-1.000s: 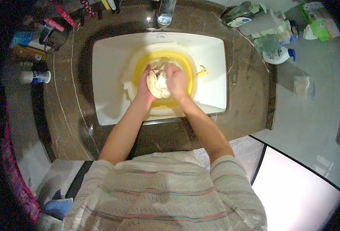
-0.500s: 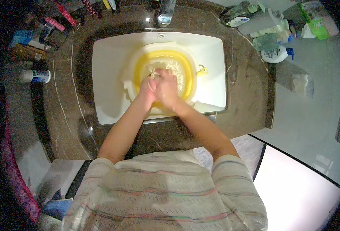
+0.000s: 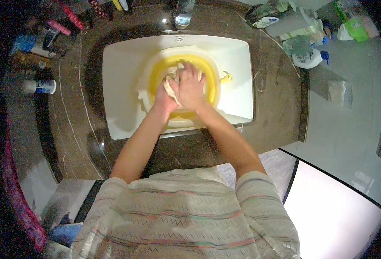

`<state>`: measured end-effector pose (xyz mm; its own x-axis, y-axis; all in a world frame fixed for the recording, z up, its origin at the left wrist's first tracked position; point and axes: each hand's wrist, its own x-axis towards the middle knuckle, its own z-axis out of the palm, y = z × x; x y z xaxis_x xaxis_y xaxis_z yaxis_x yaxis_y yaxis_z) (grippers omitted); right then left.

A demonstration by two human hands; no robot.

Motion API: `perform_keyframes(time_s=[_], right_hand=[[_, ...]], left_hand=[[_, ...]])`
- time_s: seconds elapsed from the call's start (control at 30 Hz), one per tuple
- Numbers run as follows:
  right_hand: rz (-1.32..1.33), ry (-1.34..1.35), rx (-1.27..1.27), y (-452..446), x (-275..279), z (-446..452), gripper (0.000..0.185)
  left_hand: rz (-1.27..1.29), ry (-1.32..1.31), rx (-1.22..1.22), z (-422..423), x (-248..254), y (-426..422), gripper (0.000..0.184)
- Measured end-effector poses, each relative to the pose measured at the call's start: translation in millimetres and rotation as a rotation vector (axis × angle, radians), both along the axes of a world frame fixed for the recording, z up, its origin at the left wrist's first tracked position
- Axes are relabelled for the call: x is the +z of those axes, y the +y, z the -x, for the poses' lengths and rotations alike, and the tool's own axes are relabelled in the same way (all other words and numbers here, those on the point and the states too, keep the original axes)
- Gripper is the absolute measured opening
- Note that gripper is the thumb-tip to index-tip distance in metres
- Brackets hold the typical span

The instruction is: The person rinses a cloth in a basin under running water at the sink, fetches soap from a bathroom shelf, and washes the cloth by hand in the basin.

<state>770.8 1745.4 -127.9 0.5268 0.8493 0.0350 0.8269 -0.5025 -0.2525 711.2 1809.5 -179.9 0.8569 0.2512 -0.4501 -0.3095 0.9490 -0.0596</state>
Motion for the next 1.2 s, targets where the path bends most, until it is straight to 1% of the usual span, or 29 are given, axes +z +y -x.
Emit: perform_keyframes(time_s=[0.03,0.07,0.13,0.23,0.27,0.33,0.37,0.47,0.57,0.67,0.77,0.87,0.9,0.93,0.97,1.0,1.03,1.07,1.1,1.13,1.17,1.2], right_hand=[[0.067,-0.035,-0.048,2.6,-2.3,-8.5,0.060],[0.098,-0.018,-0.055,6.5,0.6,-14.3,0.063],[0.168,0.023,-0.073,8.2,10.3,-25.9,0.068],[0.175,0.141,-0.024,8.4,39.7,-32.2,0.068],[0.184,0.182,-0.012,5.8,43.9,-35.8,0.068],[-0.124,0.659,-0.057,-9.4,39.8,-50.6,0.068],[-0.281,0.894,-0.084,-12.7,44.7,-52.2,0.069],[-0.259,1.235,-0.433,-25.7,62.9,-41.6,0.061],[-0.130,1.219,-0.444,-20.7,54.0,-41.0,0.047],[-0.375,1.236,-0.438,-20.7,32.0,-47.5,0.035],[-0.463,0.796,-0.300,-20.2,33.4,-49.5,0.030],[-0.331,-0.133,-0.007,-15.0,33.4,-29.2,0.024],[-0.289,-0.034,0.006,-12.8,41.3,-12.4,0.021],[-0.227,-0.064,0.025,-9.1,32.6,-5.7,0.020],[-0.166,-0.095,0.043,-8.4,16.4,-0.1,0.019],[-0.106,-0.125,0.060,-11.7,1.2,2.5,0.018],[-0.155,-0.094,0.093,-8.3,-13.3,-11.9,0.014],[-0.109,-0.038,0.066,-5.6,-11.7,-18.5,0.014],[-0.069,0.016,0.037,-2.6,-9.8,-24.2,0.013],[-0.030,0.068,0.005,0.2,-8.3,-28.7,0.013],[-0.113,0.000,-0.034,1.7,1.2,-19.9,0.014],[-0.101,0.007,-0.048,3.1,10.7,-6.8,0.014]], left_hand=[[0.015,-0.073,-0.008,-0.2,-7.4,1.7,0.031],[0.029,-0.146,-0.018,0.3,-7.0,4.4,0.032],[0.144,-0.323,-0.012,3.7,-5.0,4.6,0.033],[0.022,0.192,-0.017,0.7,52.2,5.0,0.037],[0.025,0.131,-0.027,1.5,52.1,5.9,0.038],[0.033,0.007,-0.034,6.8,49.9,7.4,0.040],[0.047,-0.067,-0.045,5.2,44.7,10.1,0.044],[0.041,-0.133,-0.019,5.5,34.3,6.6,0.042],[-0.008,-0.166,-0.037,-0.1,29.5,13.3,0.040],[-0.056,-0.081,-0.159,1.2,20.2,14.9,0.041],[-0.092,0.009,-0.164,-0.5,10.0,14.4,0.039],[-0.013,-0.048,-0.085,-4.1,-1.5,12.1,0.035],[-0.029,-0.017,-0.110,-5.2,-10.6,8.4,0.034],[-0.045,0.015,-0.136,-6.1,-19.6,4.1,0.033],[-0.042,0.036,-0.133,-6.1,-14.5,2.1,0.029],[-0.039,0.058,-0.131,-5.5,4.3,1.9,0.026],[-0.012,0.072,-0.096,-3.9,23.3,-0.9,0.020],[0.012,0.088,-0.060,-3.1,41.8,-3.6,0.015],[0.004,0.120,-0.033,-6.2,36.8,-5.0,0.018],[0.008,0.133,-0.058,-7.0,39.9,-2.4,0.020],[0.018,0.143,-0.085,-6.6,45.2,-1.5,0.021],[0.034,0.151,-0.106,-5.9,47.4,-0.4,0.022]])
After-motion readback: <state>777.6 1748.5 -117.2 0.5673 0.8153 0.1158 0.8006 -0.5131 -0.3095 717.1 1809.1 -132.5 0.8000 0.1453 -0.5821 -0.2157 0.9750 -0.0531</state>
